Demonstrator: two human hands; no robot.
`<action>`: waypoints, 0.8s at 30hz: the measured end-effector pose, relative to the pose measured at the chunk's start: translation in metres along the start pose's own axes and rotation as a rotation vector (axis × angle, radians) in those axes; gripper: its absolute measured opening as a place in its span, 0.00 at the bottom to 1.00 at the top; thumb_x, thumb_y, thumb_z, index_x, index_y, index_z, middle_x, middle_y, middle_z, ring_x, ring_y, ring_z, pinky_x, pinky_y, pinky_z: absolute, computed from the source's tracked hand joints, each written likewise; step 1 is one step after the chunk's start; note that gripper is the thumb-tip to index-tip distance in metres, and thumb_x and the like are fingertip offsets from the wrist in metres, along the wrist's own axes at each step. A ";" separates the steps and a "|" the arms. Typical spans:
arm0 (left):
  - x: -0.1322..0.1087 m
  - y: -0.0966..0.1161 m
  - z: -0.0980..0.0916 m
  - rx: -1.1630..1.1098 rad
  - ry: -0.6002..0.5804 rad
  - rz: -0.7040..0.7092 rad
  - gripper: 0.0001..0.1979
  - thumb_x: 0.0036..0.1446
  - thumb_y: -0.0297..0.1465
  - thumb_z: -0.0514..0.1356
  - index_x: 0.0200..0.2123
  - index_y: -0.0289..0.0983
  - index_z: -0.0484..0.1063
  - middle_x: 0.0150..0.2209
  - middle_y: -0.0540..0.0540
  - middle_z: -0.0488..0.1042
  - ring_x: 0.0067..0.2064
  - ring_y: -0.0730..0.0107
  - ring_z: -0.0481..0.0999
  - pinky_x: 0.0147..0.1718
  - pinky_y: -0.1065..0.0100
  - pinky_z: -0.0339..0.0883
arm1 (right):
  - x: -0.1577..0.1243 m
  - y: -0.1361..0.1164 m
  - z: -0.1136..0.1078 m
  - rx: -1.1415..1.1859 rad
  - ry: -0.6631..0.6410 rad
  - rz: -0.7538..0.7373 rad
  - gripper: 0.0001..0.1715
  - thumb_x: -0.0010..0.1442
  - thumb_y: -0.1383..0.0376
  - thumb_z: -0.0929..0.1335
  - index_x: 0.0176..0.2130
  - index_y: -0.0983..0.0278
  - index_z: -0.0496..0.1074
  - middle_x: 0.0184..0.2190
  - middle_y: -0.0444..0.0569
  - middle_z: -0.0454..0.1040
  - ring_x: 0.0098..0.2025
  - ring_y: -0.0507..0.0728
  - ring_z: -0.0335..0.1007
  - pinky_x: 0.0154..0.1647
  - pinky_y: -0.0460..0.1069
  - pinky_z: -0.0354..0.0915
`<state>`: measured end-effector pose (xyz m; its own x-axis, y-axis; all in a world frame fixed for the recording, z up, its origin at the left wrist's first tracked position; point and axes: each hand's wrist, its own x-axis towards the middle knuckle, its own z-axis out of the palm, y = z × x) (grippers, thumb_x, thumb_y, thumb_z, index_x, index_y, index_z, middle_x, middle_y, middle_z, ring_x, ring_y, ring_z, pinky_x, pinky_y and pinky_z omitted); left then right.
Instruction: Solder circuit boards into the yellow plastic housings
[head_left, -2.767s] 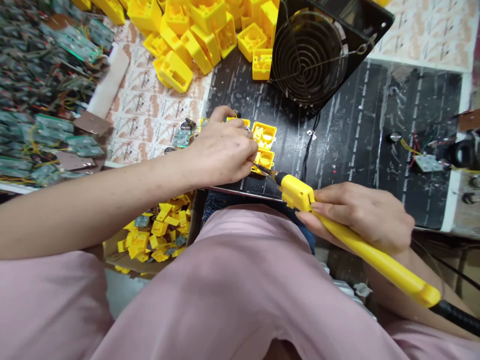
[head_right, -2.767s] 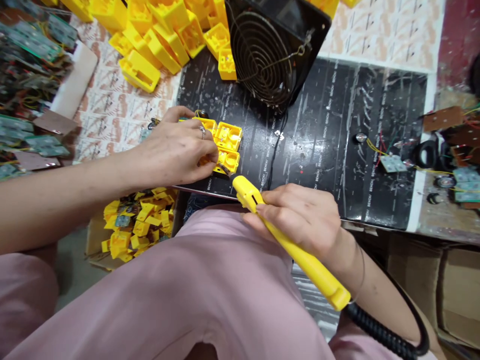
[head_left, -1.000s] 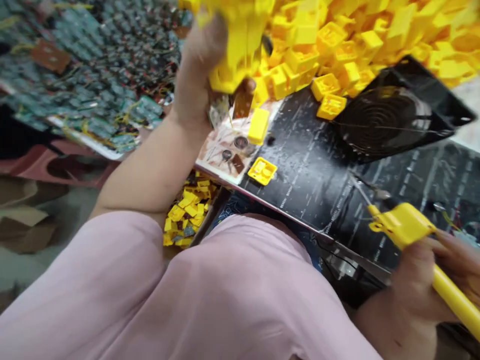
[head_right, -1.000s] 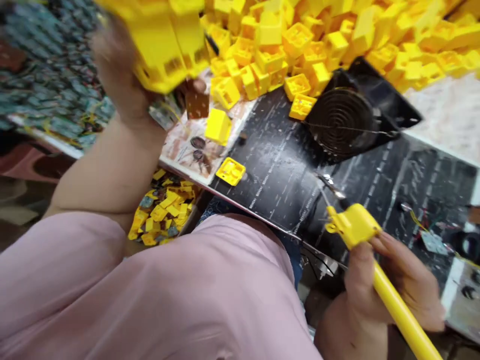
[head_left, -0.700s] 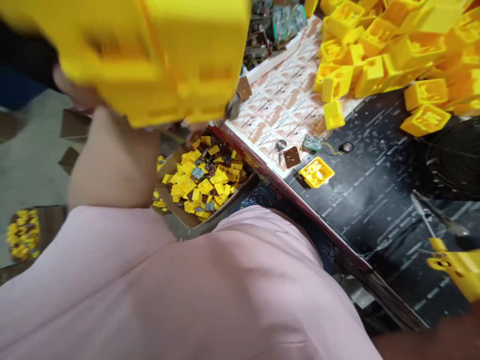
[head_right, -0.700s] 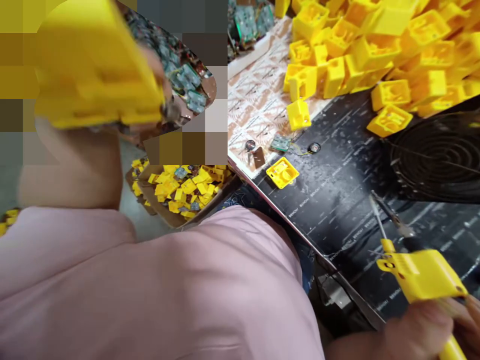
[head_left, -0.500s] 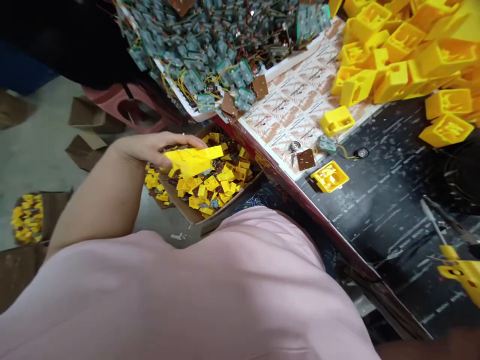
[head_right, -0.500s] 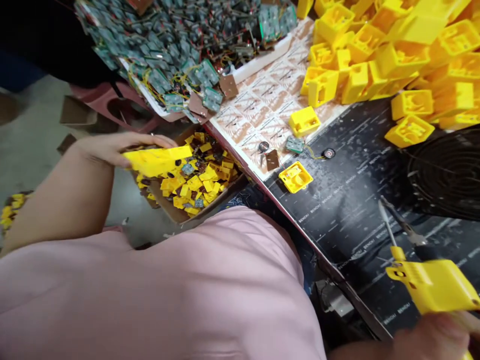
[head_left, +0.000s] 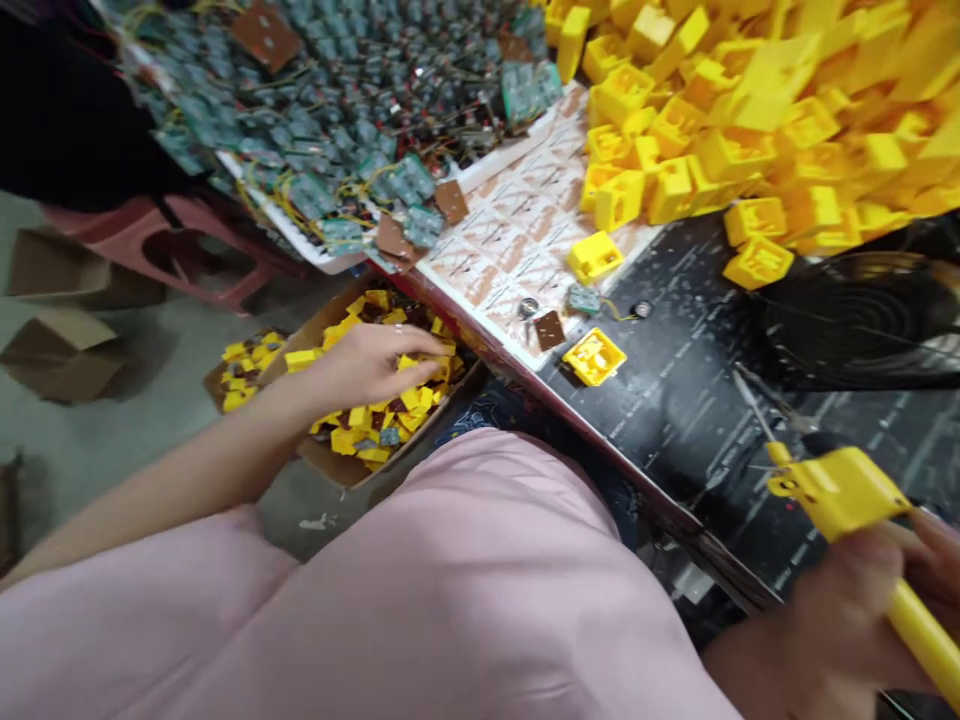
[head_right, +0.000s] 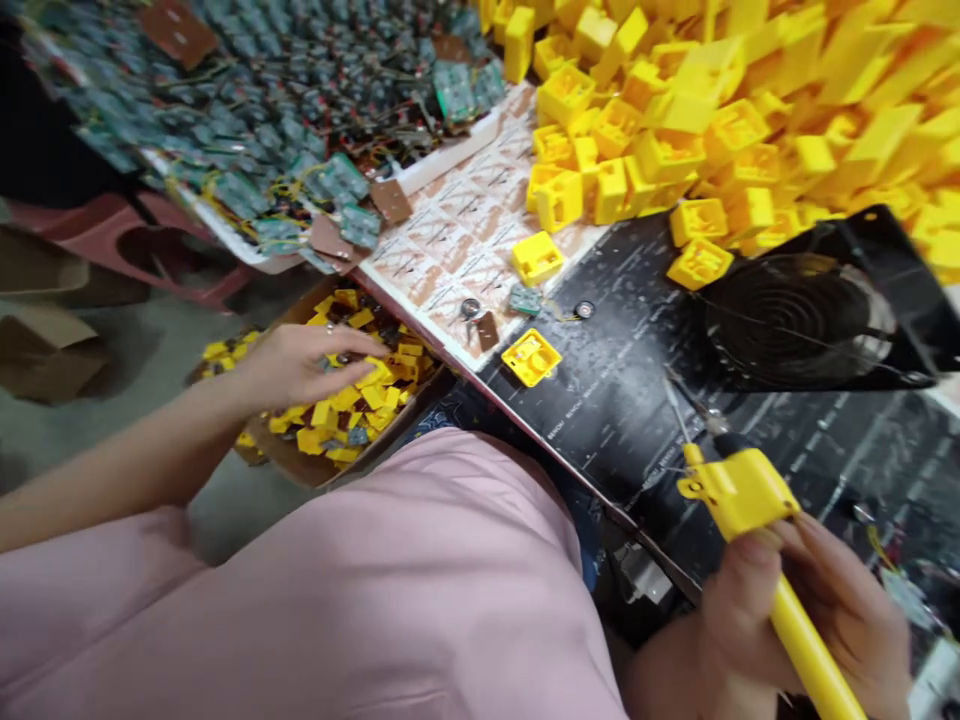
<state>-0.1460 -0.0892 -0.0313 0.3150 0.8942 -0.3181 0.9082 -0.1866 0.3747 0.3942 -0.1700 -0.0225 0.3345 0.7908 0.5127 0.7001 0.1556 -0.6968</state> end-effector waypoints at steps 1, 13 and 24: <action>0.020 0.024 -0.005 -0.031 0.090 0.299 0.28 0.75 0.51 0.55 0.67 0.44 0.80 0.71 0.39 0.78 0.70 0.51 0.79 0.71 0.53 0.70 | 0.000 -0.003 0.001 -0.018 0.019 0.001 0.32 0.52 0.45 0.83 0.54 0.50 0.84 0.39 0.54 0.84 0.41 0.74 0.85 0.32 0.66 0.82; 0.168 0.121 -0.047 0.271 -0.024 0.612 0.17 0.67 0.38 0.63 0.53 0.37 0.84 0.74 0.36 0.73 0.75 0.38 0.70 0.72 0.45 0.69 | -0.011 -0.003 0.017 -0.056 0.353 -0.298 0.21 0.55 0.52 0.84 0.49 0.49 0.90 0.28 0.48 0.84 0.22 0.62 0.75 0.22 0.57 0.67; -0.044 -0.091 -0.019 -0.262 -0.102 0.028 0.16 0.61 0.53 0.65 0.42 0.53 0.86 0.57 0.55 0.88 0.57 0.53 0.86 0.59 0.56 0.78 | 0.000 -0.024 0.043 -0.001 0.265 -0.231 0.19 0.56 0.56 0.83 0.46 0.57 0.88 0.31 0.48 0.86 0.24 0.60 0.80 0.25 0.53 0.74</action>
<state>-0.2475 -0.1044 -0.0347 0.3770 0.8421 -0.3857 0.8010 -0.0873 0.5923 0.3505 -0.1479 -0.0277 0.3194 0.5538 0.7690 0.7768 0.3118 -0.5471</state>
